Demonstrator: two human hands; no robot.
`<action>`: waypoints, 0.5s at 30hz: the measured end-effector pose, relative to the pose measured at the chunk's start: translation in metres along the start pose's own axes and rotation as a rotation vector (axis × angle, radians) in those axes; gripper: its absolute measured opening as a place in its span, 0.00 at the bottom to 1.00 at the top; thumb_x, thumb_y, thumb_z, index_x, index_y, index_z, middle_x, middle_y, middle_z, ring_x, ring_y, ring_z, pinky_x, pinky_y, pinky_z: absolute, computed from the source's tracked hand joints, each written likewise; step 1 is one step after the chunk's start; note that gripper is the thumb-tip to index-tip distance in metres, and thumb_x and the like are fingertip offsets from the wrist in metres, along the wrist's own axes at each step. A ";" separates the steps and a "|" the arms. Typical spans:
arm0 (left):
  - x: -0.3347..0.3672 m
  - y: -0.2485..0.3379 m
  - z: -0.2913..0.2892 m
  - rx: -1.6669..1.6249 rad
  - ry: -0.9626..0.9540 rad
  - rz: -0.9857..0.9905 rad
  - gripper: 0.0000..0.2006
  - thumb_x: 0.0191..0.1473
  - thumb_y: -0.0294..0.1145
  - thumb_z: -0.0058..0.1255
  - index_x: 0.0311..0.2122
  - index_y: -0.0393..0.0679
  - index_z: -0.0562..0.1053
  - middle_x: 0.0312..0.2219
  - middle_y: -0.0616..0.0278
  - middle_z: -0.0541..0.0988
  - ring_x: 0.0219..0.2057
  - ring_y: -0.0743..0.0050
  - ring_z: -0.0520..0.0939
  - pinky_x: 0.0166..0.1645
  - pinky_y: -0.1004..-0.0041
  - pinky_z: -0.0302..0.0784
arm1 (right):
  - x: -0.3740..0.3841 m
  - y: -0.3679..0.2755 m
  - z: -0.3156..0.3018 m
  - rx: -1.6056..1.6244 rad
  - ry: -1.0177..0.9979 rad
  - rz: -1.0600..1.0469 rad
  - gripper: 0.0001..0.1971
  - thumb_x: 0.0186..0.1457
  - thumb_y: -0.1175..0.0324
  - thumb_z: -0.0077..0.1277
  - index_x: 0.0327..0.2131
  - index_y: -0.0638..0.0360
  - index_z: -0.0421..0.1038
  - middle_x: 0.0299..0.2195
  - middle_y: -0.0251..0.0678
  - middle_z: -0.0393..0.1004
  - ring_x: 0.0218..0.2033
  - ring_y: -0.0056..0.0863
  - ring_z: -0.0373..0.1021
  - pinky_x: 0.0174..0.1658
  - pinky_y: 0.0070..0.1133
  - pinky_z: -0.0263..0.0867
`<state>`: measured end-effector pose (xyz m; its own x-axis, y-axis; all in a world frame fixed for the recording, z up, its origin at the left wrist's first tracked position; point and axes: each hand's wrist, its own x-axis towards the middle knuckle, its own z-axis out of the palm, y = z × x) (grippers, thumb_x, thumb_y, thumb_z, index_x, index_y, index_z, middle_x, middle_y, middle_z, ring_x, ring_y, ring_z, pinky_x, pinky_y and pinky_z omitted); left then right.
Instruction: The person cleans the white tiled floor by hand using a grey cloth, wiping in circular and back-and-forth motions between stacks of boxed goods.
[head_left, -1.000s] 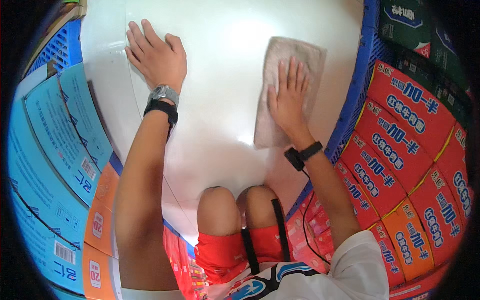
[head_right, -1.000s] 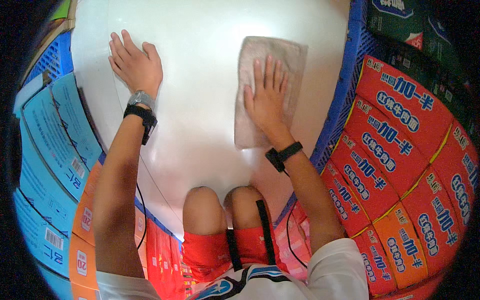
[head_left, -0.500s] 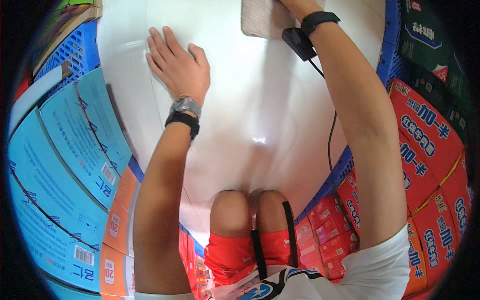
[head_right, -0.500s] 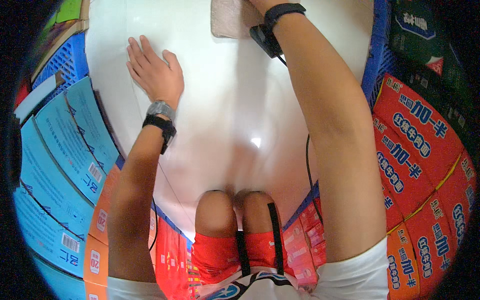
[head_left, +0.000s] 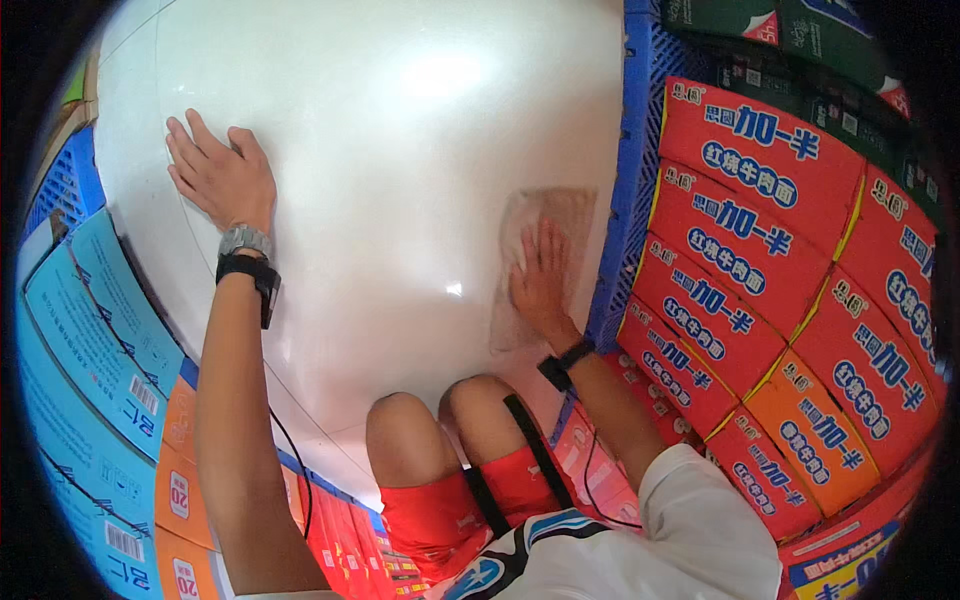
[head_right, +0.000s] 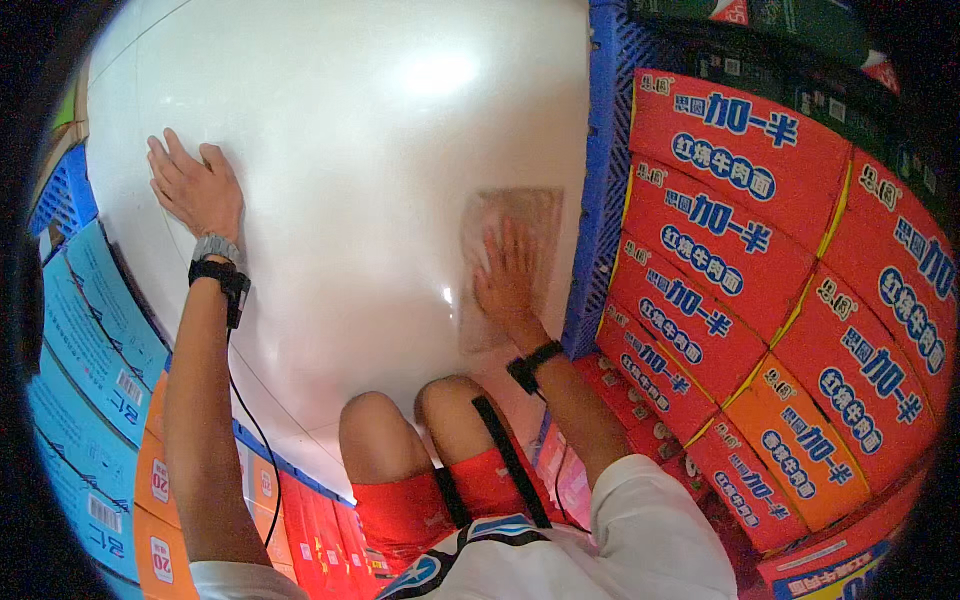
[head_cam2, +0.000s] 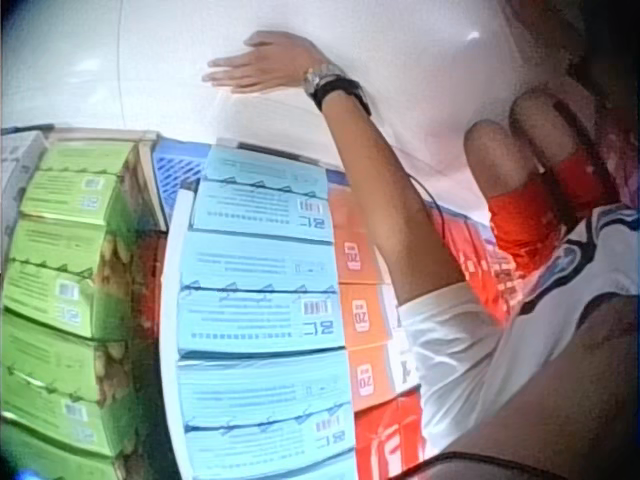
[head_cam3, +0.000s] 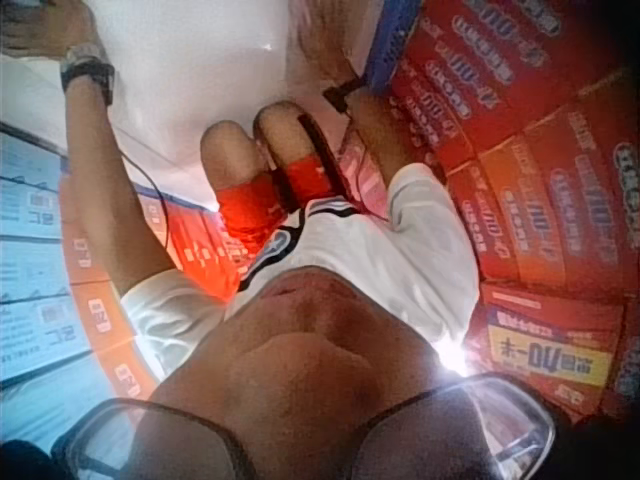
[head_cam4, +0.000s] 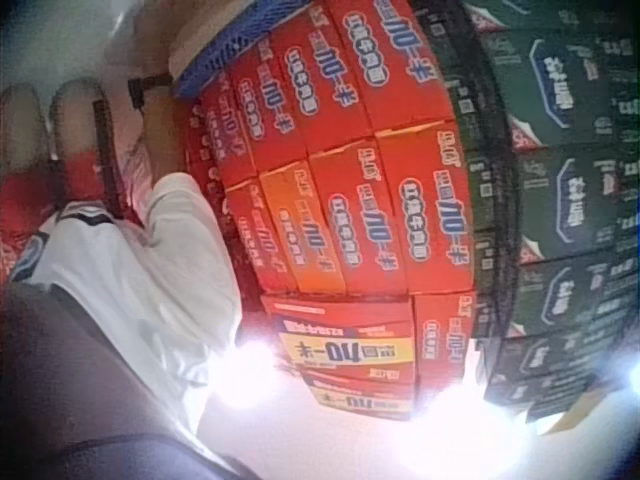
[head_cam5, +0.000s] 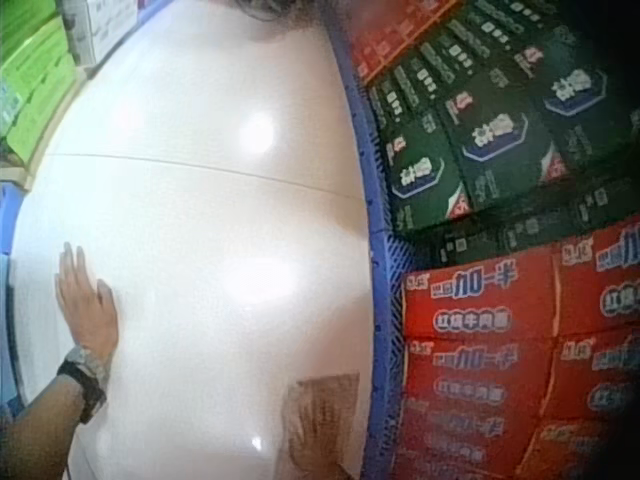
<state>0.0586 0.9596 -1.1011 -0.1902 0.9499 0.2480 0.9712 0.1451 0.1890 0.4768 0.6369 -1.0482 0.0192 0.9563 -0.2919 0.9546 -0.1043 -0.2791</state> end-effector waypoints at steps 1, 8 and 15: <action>0.001 0.006 0.003 -0.003 0.000 -0.005 0.36 0.74 0.46 0.47 0.81 0.41 0.63 0.82 0.42 0.59 0.84 0.45 0.57 0.85 0.41 0.46 | -0.013 0.019 -0.004 -0.005 -0.001 -0.003 0.41 0.73 0.62 0.53 0.85 0.52 0.51 0.86 0.56 0.43 0.85 0.66 0.40 0.83 0.62 0.33; 0.009 0.017 0.000 -0.049 -0.023 -0.030 0.36 0.73 0.43 0.48 0.81 0.40 0.62 0.82 0.42 0.59 0.84 0.44 0.57 0.85 0.41 0.46 | 0.048 0.028 -0.022 -0.052 0.005 -0.008 0.44 0.68 0.66 0.55 0.84 0.52 0.51 0.86 0.57 0.42 0.86 0.64 0.38 0.83 0.64 0.32; 0.015 0.013 -0.017 -0.025 -0.106 -0.042 0.36 0.75 0.41 0.46 0.82 0.38 0.58 0.84 0.44 0.55 0.84 0.45 0.54 0.86 0.43 0.43 | 0.317 0.005 -0.082 -0.130 0.215 -0.229 0.39 0.74 0.56 0.47 0.84 0.52 0.55 0.86 0.53 0.47 0.85 0.61 0.43 0.83 0.61 0.37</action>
<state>0.0658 0.9708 -1.0790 -0.2129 0.9672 0.1382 0.9586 0.1795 0.2211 0.5120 0.9623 -1.0675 -0.1511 0.9880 -0.0316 0.9710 0.1424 -0.1922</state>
